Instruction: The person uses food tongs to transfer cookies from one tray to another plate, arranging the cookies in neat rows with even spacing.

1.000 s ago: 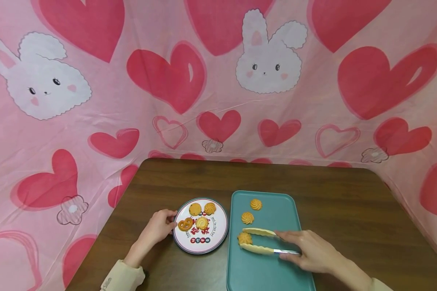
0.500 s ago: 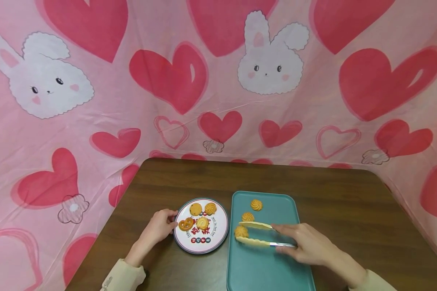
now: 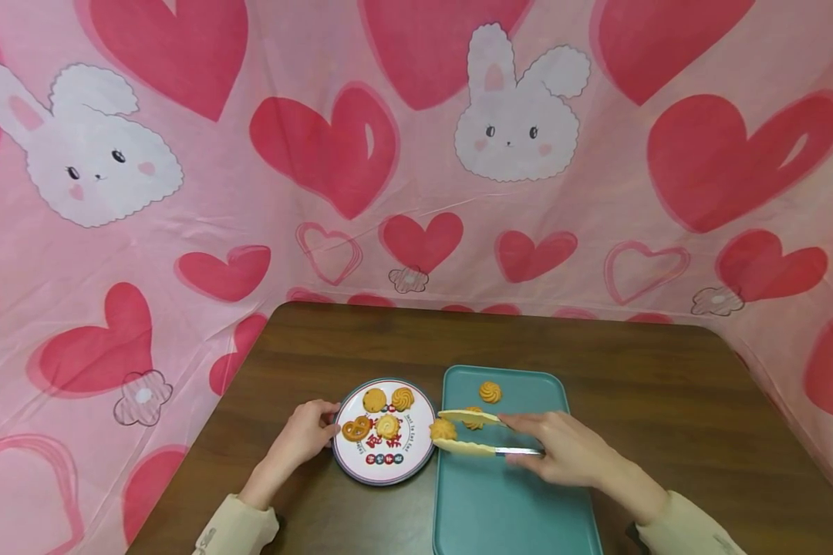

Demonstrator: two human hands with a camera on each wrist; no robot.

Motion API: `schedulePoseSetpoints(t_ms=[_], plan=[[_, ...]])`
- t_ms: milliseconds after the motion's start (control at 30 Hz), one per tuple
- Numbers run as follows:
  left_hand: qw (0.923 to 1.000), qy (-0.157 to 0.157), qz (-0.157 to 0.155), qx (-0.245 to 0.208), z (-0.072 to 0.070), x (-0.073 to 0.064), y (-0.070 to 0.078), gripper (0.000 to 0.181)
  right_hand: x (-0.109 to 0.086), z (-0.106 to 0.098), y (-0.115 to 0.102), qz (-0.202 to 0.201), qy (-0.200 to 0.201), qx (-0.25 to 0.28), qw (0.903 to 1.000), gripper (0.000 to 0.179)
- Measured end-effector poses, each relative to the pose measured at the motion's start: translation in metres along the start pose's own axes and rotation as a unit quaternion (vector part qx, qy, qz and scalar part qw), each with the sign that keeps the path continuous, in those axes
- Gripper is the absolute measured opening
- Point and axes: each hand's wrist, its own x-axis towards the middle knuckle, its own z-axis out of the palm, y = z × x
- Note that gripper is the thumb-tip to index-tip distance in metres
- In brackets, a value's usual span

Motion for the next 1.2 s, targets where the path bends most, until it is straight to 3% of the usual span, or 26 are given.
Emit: schedulePoseSetpoints(t_ms=[600,1200], plan=[[1.0000,-0.007,-0.006,0.001,-0.001,0.000,0.000,0.031,0.031,0.006,-0.002,0.011,-0.031,-0.010,0.9994,0.056],[0.9999,-0.013,-0.006,0.003,-0.001,0.002,-0.001,0.032,0.048,0.014,-0.006,0.021,-0.064,-0.008,0.9977,0.052]])
